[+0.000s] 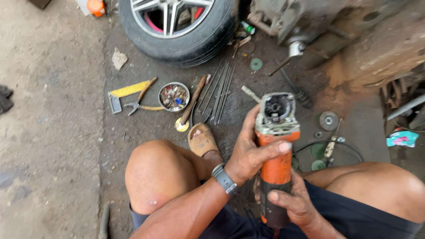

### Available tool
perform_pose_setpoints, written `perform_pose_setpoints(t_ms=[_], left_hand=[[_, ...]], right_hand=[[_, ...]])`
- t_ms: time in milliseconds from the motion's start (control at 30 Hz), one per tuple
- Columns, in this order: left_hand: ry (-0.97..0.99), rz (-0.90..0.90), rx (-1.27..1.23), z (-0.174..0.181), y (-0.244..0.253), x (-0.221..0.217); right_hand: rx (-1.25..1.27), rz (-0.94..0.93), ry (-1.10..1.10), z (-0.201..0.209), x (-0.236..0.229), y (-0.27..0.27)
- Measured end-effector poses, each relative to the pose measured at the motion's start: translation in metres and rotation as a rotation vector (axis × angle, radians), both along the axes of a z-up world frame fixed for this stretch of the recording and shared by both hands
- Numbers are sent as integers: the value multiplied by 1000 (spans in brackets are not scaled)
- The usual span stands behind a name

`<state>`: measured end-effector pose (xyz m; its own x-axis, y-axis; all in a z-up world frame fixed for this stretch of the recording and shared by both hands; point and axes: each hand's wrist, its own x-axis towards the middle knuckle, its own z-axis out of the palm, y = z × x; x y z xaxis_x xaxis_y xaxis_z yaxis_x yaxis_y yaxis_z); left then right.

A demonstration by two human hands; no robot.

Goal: The person sits on the ground and assembles an angle grinder. They insert the gear assembly into the orange body, secure it with a nut, and then attach the side handle to the tool.

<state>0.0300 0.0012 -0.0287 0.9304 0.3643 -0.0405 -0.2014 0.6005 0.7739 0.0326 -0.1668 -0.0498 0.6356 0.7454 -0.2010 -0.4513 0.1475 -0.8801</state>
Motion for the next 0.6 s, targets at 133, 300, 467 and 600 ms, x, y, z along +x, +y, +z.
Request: perform_pose_setpoints(t_ms=[133,300,467,600], left_hand=[[8,61,-127,-11,-9,2],[177,208,-233,-32,-3,-5],[235,262,-339,-34,24,-12],[200,443,-238,-32,53,-6]], right_hand=[[-94,11,41,-18,1,-9],[-229,189,-275,-7,45,-26],[-274,-147,-915,91,171,-64],[-700,-709,-1119,109,427,-184]])
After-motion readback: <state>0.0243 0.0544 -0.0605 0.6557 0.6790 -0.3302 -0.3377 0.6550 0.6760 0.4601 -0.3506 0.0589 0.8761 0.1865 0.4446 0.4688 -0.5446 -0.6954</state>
